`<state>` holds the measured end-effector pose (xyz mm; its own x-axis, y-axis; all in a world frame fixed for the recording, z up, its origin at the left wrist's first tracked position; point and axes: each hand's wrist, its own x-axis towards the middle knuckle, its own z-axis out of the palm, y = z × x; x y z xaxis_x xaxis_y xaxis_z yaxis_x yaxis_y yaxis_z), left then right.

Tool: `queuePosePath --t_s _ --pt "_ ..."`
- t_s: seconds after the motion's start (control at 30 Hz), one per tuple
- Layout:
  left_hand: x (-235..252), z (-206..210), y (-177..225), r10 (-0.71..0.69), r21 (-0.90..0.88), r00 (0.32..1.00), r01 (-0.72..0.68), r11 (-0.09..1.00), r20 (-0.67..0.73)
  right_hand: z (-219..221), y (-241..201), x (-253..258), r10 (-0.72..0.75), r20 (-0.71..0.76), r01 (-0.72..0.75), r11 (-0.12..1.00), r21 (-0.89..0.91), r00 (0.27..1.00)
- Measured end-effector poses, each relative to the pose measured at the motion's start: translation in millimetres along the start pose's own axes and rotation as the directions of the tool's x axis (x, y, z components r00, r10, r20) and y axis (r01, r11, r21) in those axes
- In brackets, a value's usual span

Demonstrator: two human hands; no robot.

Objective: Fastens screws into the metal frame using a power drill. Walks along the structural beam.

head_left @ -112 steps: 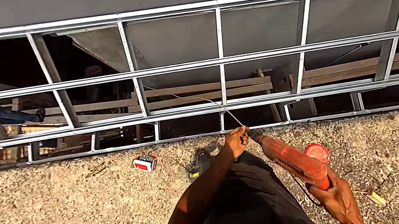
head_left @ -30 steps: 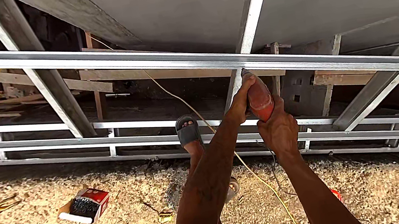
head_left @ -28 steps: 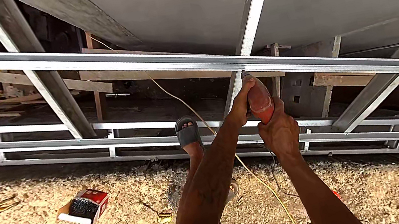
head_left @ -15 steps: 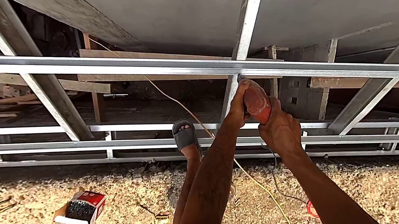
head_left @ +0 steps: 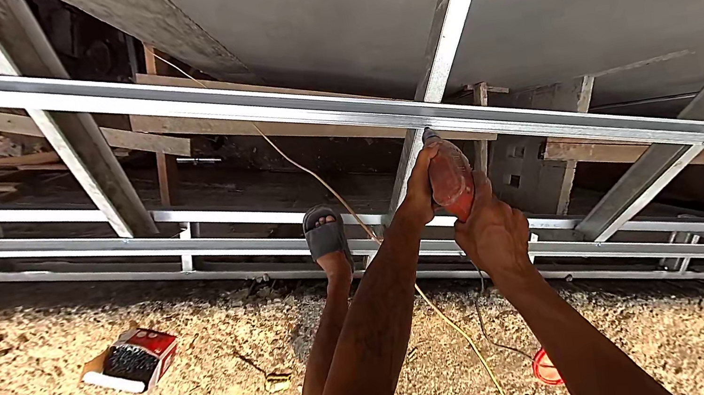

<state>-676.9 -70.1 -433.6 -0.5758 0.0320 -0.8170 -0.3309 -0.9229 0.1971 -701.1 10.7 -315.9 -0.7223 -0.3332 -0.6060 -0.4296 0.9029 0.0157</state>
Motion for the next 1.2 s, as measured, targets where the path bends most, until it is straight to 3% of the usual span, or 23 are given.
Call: queuePosePath --t_s 0.43,0.77,1.2 --pt "17.5 -1.9 -8.2 -0.028 -0.054 1.000 0.028 0.998 0.000 5.4 9.6 1.8 -0.028 -0.056 0.028 1.000 0.001 0.998" --pt "19.1 -1.2 -8.1 0.021 -0.070 0.999 -0.019 0.997 0.034 0.9 9.4 5.2 -0.038 -0.052 0.037 0.999 -0.027 0.998" --pt "29.8 -4.1 -10.1 -0.017 -0.110 0.999 0.021 0.994 0.039 -9.1 3.4 6.8 -0.014 0.016 0.015 0.998 -0.069 1.000"
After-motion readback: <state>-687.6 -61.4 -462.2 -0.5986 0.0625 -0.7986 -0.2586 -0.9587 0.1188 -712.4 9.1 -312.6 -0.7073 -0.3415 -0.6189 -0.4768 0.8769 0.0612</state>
